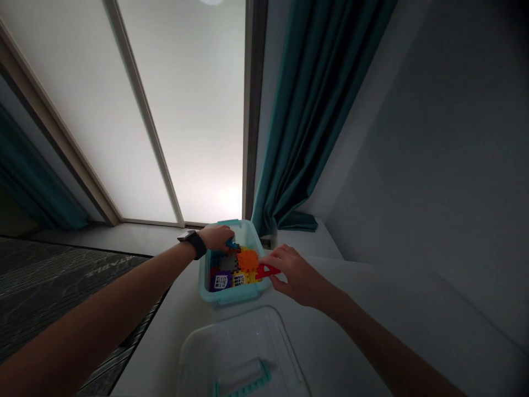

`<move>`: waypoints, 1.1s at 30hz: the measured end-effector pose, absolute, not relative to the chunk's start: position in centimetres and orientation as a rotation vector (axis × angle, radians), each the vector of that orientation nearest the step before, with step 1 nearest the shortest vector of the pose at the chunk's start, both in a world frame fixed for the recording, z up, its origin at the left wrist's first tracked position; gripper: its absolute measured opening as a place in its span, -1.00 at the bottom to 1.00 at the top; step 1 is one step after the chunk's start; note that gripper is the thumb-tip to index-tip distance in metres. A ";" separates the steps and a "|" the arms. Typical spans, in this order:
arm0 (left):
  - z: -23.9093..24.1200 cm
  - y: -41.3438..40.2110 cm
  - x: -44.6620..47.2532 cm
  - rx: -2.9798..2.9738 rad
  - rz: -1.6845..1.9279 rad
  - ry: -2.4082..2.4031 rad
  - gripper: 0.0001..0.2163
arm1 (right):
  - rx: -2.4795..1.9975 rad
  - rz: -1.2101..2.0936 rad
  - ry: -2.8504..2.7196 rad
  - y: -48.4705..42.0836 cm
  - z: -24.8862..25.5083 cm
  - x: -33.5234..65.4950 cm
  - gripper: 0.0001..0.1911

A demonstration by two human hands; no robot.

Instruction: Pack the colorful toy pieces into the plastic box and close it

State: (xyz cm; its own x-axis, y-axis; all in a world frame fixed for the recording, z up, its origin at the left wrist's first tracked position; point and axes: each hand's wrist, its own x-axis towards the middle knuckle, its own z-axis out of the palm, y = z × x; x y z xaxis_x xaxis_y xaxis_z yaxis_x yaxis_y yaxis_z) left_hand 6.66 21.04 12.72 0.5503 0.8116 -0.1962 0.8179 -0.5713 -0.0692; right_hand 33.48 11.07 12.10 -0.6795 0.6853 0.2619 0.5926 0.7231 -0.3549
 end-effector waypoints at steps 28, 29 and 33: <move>11.2 21.9 3.8 2.749 -0.248 1.275 -0.69 | -1.026 0.051 -2.682 17.5 13.1 28.1 -0.62; 11.3 21.8 3.8 2.767 -0.224 1.290 -0.70 | -1.038 -0.014 -2.735 18.0 13.3 27.4 -0.64; 11.4 21.1 3.3 2.815 -0.147 1.346 -0.72 | -1.147 -0.173 -2.935 19.6 13.5 24.6 -0.66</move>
State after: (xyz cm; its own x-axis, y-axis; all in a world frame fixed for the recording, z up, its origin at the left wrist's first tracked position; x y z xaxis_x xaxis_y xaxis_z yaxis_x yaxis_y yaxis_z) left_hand 3.32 21.10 11.43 0.6241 0.7758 -0.0930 0.7775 -0.6284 -0.0242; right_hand 24.59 19.59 13.54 -0.7356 0.6769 0.0269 0.6754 0.7296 0.1072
